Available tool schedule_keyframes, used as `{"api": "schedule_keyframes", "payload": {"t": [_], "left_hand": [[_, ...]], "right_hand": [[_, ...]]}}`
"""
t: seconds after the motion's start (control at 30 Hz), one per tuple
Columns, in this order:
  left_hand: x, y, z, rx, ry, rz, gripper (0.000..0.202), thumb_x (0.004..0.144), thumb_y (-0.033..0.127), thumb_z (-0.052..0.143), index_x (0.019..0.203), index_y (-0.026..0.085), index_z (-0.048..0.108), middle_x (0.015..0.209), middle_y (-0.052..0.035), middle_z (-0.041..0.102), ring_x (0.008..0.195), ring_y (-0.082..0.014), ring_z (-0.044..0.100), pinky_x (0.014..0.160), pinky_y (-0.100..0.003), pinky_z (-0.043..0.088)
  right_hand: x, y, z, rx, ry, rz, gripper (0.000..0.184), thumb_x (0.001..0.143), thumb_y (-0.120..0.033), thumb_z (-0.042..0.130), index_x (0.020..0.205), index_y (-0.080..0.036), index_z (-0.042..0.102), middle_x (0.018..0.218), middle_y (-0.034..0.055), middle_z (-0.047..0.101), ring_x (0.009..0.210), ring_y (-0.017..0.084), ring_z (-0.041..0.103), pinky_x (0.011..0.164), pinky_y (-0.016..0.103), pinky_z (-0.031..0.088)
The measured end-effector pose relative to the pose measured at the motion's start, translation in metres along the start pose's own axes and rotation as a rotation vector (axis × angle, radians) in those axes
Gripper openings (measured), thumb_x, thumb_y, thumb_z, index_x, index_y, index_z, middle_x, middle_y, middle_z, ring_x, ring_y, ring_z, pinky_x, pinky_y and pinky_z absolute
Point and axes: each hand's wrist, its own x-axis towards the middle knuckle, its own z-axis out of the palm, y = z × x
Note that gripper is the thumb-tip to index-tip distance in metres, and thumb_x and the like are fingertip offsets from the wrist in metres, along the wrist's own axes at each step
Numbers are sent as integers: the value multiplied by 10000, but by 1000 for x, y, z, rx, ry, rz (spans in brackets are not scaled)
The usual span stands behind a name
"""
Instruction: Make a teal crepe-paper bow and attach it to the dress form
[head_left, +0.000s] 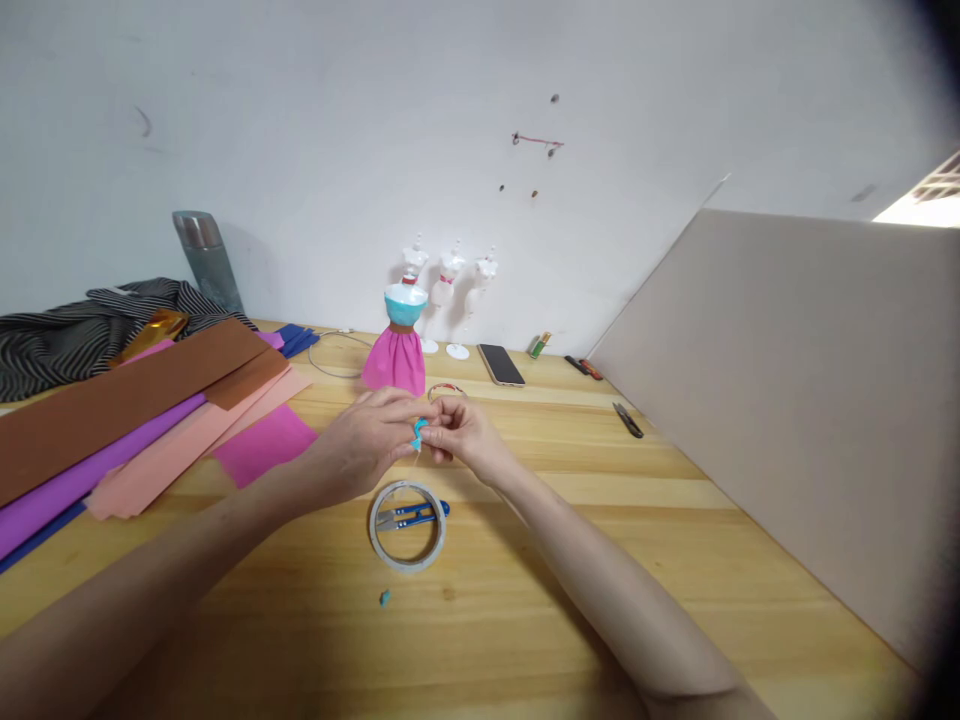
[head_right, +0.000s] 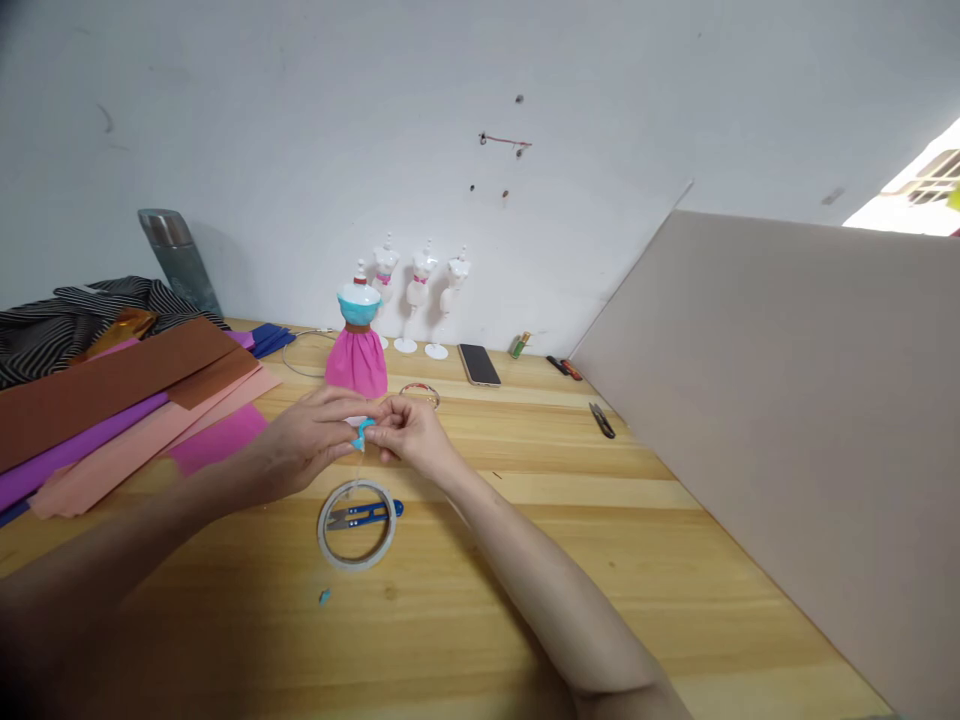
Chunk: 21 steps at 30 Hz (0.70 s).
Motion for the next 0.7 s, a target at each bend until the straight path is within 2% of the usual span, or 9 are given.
{"api": "schedule_keyframes", "payload": {"t": [0.1,0.2,0.43,0.53,0.7], "left_hand": [[1,1,-2,-65,21,12,239,889,96,462,954,182,675,1166,-73,668,1141,-226,514,959,-373,419],[3,3,-4,-133,51,45,267,886,85,451,900,195,694,1112,-59,693,1087,-204,551,929,-340,437],[5,3,-2,-195,52,34,279,925,176,460,758,184,684,949,-58,716,974,-180,616,894,-309,451],[3,0,0,-175,51,5,276,917,168,460,735,177,668,871,-61,704,937,-183,623,874,-307,460],[-1,-5,-1,-128,109,-145,268,884,166,470,677,165,640,796,-64,694,826,-175,640,769,-275,482]], "right_hand": [[0,2,5,29,59,26,380,557,-361,793,629,-193,459,430,-90,522,334,54,462,339,148,290],[-3,3,9,61,55,25,370,589,-379,773,639,-195,456,425,-87,536,333,50,455,345,146,299],[-5,4,8,143,-129,55,323,643,-421,747,662,-166,549,461,-42,581,377,62,500,372,161,318],[-5,4,4,114,-167,75,266,656,-368,738,680,-152,585,568,-13,645,395,57,516,378,165,323],[-5,4,0,-15,-266,105,96,654,-166,680,732,-128,638,660,8,678,484,71,579,432,164,351]]}}
